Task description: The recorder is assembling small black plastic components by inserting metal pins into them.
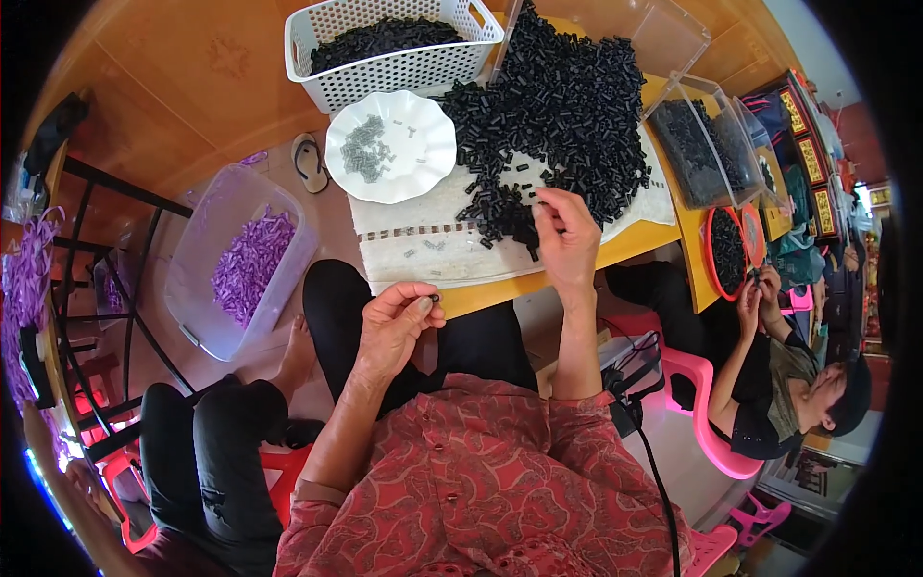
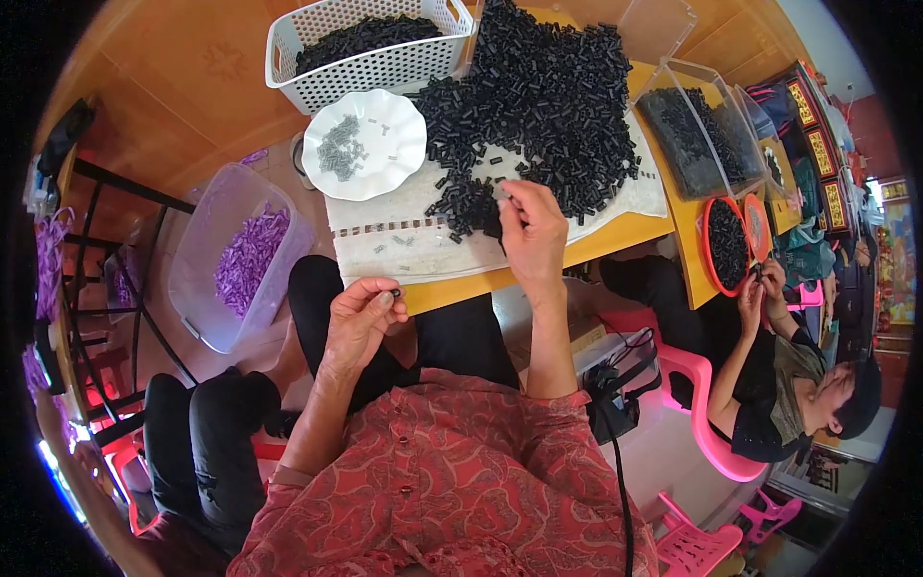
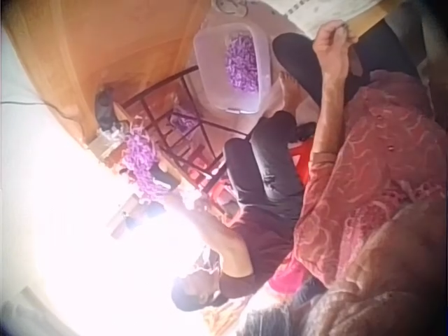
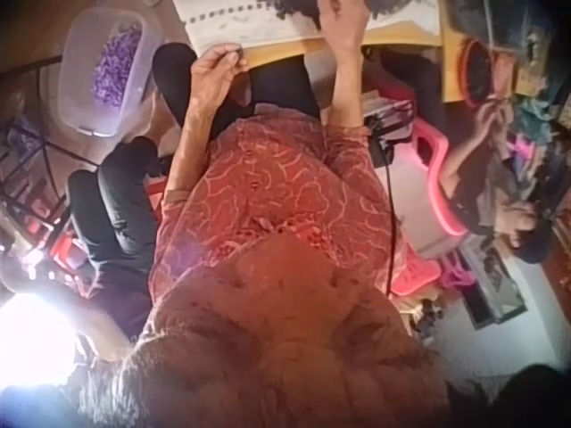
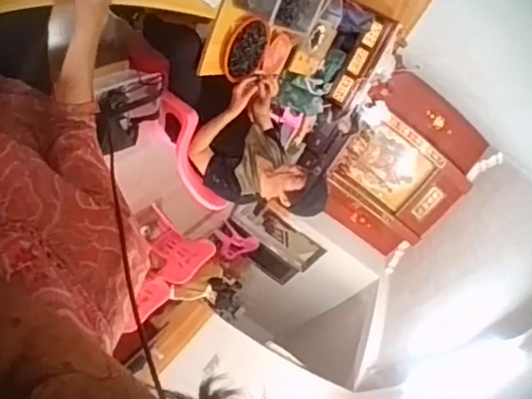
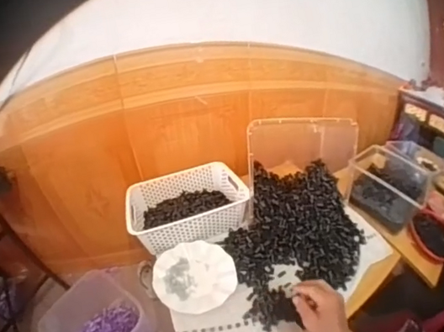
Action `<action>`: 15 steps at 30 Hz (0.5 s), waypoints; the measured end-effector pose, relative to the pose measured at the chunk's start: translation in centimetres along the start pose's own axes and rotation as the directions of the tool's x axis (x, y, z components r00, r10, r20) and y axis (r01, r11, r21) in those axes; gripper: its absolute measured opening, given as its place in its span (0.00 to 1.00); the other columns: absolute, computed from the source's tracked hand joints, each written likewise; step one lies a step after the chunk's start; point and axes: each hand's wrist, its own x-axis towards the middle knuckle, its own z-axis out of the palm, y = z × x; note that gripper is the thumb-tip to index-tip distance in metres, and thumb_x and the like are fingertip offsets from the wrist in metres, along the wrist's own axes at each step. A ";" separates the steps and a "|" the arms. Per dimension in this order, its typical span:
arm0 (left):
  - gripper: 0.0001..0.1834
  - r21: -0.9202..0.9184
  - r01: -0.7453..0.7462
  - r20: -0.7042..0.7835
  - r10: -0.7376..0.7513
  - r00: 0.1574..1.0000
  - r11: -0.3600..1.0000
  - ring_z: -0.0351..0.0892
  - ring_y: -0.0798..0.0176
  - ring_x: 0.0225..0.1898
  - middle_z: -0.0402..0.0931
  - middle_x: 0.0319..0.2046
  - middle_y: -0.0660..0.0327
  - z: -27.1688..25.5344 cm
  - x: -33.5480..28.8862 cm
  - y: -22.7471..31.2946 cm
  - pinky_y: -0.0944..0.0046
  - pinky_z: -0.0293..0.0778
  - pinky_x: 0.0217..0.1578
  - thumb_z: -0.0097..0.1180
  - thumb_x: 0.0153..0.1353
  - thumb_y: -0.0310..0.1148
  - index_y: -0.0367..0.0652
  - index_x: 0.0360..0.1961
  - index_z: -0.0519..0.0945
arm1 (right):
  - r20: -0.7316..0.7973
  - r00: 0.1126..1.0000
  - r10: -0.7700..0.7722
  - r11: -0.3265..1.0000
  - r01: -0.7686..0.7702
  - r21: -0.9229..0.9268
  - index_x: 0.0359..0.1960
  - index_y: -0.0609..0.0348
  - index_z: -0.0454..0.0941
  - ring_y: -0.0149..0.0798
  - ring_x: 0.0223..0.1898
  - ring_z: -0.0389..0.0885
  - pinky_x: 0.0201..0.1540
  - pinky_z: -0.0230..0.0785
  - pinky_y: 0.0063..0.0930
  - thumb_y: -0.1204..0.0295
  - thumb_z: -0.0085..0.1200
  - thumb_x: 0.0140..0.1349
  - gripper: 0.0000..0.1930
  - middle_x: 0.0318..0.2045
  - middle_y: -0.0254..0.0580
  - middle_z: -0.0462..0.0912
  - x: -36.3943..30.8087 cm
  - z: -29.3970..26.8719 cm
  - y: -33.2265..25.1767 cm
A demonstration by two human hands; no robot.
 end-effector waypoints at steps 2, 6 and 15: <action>0.09 0.001 0.000 0.012 0.000 1.000 1.000 0.79 0.66 0.36 0.78 0.38 0.58 0.0 0.2 0.2 0.65 0.79 0.40 0.50 0.64 0.21 0.34 0.44 0.77 | -0.044 0.987 0.157 0.987 -0.155 0.043 0.38 0.61 0.80 0.37 0.28 0.78 0.30 0.71 0.26 0.81 0.57 0.55 0.08 0.33 0.44 0.80 -0.5 -0.6 0.0; 0.09 -0.004 -0.003 0.036 0.003 0.999 1.000 0.80 0.66 0.37 0.78 0.38 0.57 -0.3 0.2 0.2 0.65 0.79 0.41 0.50 0.64 0.21 0.34 0.44 0.77 | -0.050 0.992 0.119 0.993 -0.120 -0.019 0.36 0.63 0.80 0.33 0.24 0.77 0.27 0.69 0.23 0.82 0.56 0.56 0.07 0.30 0.42 0.79 -1.8 -0.5 0.3; 0.09 -0.024 0.025 0.030 -0.025 0.999 0.999 0.80 0.66 0.37 0.78 0.38 0.57 -0.9 -0.2 0.1 0.65 0.79 0.42 0.49 0.64 0.21 0.34 0.44 0.77 | 0.152 0.988 0.015 0.993 0.002 -0.115 0.36 0.60 0.81 0.33 0.31 0.76 0.33 0.69 0.23 0.81 0.57 0.54 0.07 0.35 0.38 0.81 -1.5 1.5 -1.6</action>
